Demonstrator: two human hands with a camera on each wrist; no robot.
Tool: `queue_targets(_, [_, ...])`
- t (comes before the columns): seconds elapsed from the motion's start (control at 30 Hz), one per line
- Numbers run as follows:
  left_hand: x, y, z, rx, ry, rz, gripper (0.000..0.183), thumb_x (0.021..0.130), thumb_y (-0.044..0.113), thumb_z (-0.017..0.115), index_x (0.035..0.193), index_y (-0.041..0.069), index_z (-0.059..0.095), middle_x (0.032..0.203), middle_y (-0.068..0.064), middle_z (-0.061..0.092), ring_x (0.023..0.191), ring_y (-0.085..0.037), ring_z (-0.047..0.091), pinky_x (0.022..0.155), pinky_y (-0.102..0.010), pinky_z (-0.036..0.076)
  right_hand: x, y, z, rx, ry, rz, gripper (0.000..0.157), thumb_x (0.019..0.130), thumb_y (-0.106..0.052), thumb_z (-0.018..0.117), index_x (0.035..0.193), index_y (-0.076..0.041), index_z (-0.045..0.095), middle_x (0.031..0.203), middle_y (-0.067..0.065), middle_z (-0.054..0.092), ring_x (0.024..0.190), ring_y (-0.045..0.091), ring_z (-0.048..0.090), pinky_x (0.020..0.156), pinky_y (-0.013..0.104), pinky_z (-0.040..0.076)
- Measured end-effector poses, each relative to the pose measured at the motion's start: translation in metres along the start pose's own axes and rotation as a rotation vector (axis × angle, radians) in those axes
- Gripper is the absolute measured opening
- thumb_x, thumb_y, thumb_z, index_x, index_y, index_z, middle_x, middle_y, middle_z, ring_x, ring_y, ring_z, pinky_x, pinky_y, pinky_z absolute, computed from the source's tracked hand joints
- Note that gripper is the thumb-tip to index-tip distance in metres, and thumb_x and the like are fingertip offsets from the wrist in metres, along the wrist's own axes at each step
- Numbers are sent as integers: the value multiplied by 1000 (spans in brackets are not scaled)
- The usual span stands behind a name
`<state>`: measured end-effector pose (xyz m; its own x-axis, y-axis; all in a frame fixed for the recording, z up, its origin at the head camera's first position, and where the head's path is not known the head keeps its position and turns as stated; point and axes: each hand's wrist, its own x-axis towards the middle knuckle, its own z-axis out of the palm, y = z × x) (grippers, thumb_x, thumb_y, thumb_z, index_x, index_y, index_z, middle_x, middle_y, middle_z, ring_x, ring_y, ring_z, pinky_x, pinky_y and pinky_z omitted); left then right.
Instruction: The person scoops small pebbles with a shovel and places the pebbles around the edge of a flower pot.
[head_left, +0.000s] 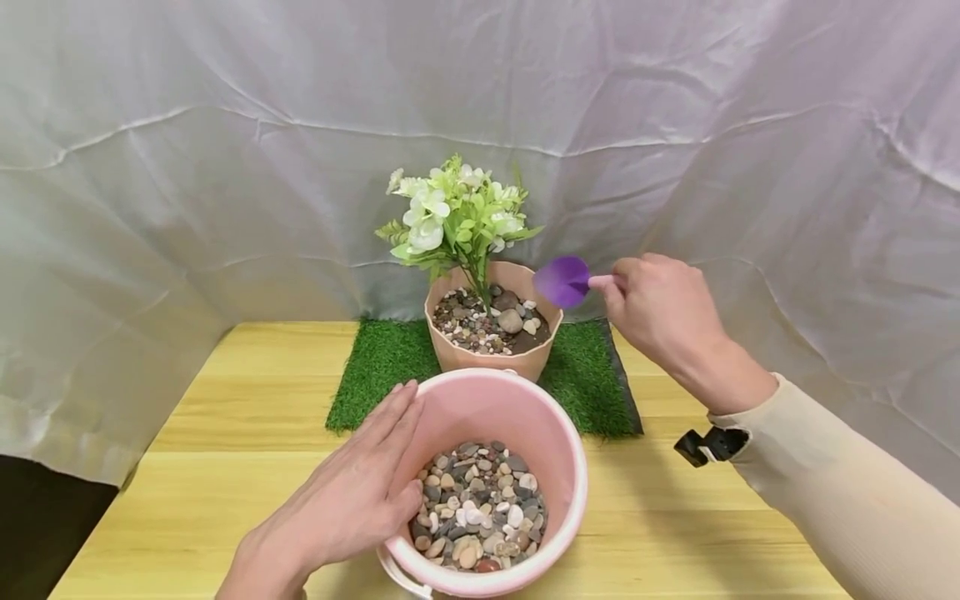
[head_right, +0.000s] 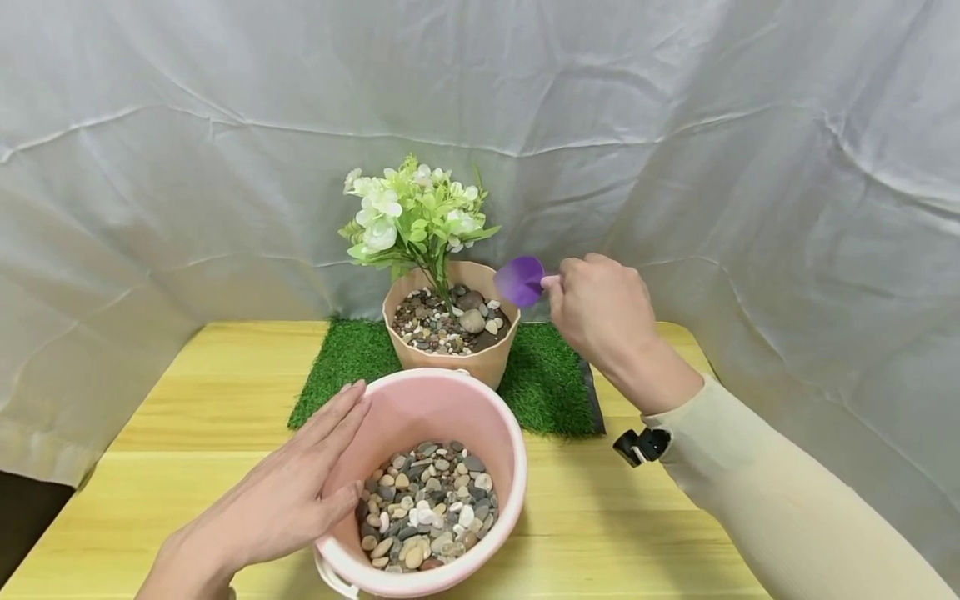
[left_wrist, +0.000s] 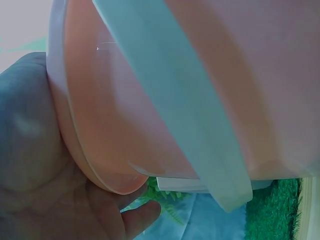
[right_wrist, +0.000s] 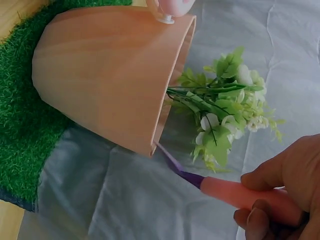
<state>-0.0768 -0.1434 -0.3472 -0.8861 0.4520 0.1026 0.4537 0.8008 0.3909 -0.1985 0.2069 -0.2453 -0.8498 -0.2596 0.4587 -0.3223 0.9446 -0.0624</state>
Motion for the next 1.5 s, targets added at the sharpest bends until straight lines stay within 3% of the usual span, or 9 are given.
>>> queue_targets(0.23, [3, 0, -2, 12, 1, 10, 87, 96, 30, 64, 167, 3, 21, 178, -7, 4, 164, -28, 10, 131, -51, 20, -10, 7, -8, 46, 133, 0, 30, 102, -33, 68, 95, -6, 79, 84, 13, 75, 75, 35, 66, 64, 60, 53])
queue_targets(0.43, [5, 1, -3, 3, -6, 2, 88, 95, 30, 64, 167, 4, 20, 178, -6, 3, 164, -27, 9, 131, -51, 20, -18, 9, -19, 93, 167, 29, 28, 101, -34, 71, 101, -8, 83, 85, 9, 79, 71, 29, 69, 63, 52, 54])
queue_targets(0.67, [7, 1, -3, 0, -9, -1, 88, 95, 31, 64, 167, 3, 21, 178, -7, 3, 164, -27, 8, 132, -51, 19, -26, 8, -39, 249, -39, 203, 40, 103, -46, 64, 108, -12, 83, 96, 11, 81, 75, 26, 63, 63, 36, 45])
queue_targets(0.83, [7, 1, -3, 7, -5, -4, 88, 94, 31, 64, 166, 2, 22, 178, -8, 5, 164, -28, 9, 132, -50, 20, -34, -1, -55, 334, -185, 210, 37, 101, -50, 67, 112, -18, 82, 83, 1, 78, 72, 21, 57, 58, 33, 44])
queue_targets(0.93, [6, 1, -3, 11, -3, -3, 88, 95, 30, 64, 166, 2, 22, 178, -8, 5, 164, -28, 9, 132, -50, 20, -41, -9, -62, 371, -253, 162, 33, 99, -53, 69, 111, -25, 82, 83, -9, 79, 75, 16, 61, 60, 30, 47])
queue_targets(1.03, [6, 1, -3, 10, -3, 1, 87, 95, 30, 64, 166, 2, 22, 178, -8, 5, 164, -28, 9, 132, -50, 20, -46, -17, -63, 374, -290, 60, 28, 99, -50, 70, 110, -27, 82, 94, -15, 81, 85, 13, 66, 70, 29, 51])
queue_targets(1.17, [5, 2, -3, 5, -9, 1, 87, 95, 30, 64, 166, 1, 22, 178, -9, 5, 164, -28, 9, 132, -51, 19, -51, -27, -58, 326, -300, -69, 18, 101, -41, 71, 105, -26, 80, 88, -17, 78, 78, 9, 63, 70, 31, 52])
queue_targets(1.33, [4, 2, -3, 0, -29, -8, 88, 95, 31, 64, 166, 2, 21, 177, -9, 4, 164, -29, 9, 132, -51, 19, -57, -42, -41, 225, -288, -193, 8, 98, -34, 75, 96, -27, 77, 78, -17, 65, 72, 5, 57, 69, 34, 53])
queue_targets(1.5, [3, 2, -5, 2, -35, -2, 89, 94, 31, 66, 166, 2, 22, 177, -8, 4, 164, -28, 9, 131, -51, 20, -69, -58, -15, 190, -280, -292, 7, 96, -29, 78, 92, -24, 75, 80, -12, 64, 73, 8, 62, 65, 34, 56])
